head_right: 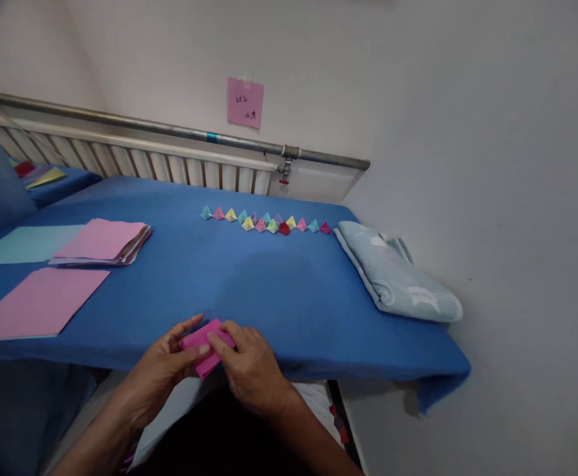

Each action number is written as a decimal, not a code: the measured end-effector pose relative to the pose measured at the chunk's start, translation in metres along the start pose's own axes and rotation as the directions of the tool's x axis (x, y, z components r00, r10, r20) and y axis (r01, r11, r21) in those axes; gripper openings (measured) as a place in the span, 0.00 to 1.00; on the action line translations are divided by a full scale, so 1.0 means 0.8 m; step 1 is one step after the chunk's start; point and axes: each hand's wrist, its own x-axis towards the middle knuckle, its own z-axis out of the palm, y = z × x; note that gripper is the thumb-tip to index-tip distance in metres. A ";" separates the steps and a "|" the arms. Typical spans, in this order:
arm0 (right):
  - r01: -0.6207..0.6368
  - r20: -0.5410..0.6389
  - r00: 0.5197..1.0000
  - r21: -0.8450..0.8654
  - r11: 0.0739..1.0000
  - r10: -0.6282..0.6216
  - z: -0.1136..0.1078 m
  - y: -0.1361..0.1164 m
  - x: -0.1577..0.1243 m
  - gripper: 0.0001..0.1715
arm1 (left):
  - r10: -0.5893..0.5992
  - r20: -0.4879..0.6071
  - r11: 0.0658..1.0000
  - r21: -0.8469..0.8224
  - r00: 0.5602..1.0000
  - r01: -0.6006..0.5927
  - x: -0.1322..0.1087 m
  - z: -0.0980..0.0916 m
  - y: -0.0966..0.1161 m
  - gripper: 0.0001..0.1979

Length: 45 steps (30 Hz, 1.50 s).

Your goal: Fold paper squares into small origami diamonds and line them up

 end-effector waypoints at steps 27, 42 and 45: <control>-0.365 0.054 0.881 0.710 0.603 0.469 -0.065 -0.026 0.012 0.05 | 0.390 0.280 0.638 0.604 0.877 -0.477 -0.031 -0.010 0.002 0.30; -0.364 0.008 0.857 0.717 0.594 0.515 -0.055 -0.025 0.013 0.08 | 0.296 0.289 0.720 0.559 0.910 -0.412 -0.032 -0.008 0.001 0.29; -0.398 0.057 0.840 0.741 0.541 0.540 -0.052 -0.026 0.014 0.09 | 0.291 0.280 0.737 0.543 0.915 -0.401 -0.031 -0.008 0.002 0.29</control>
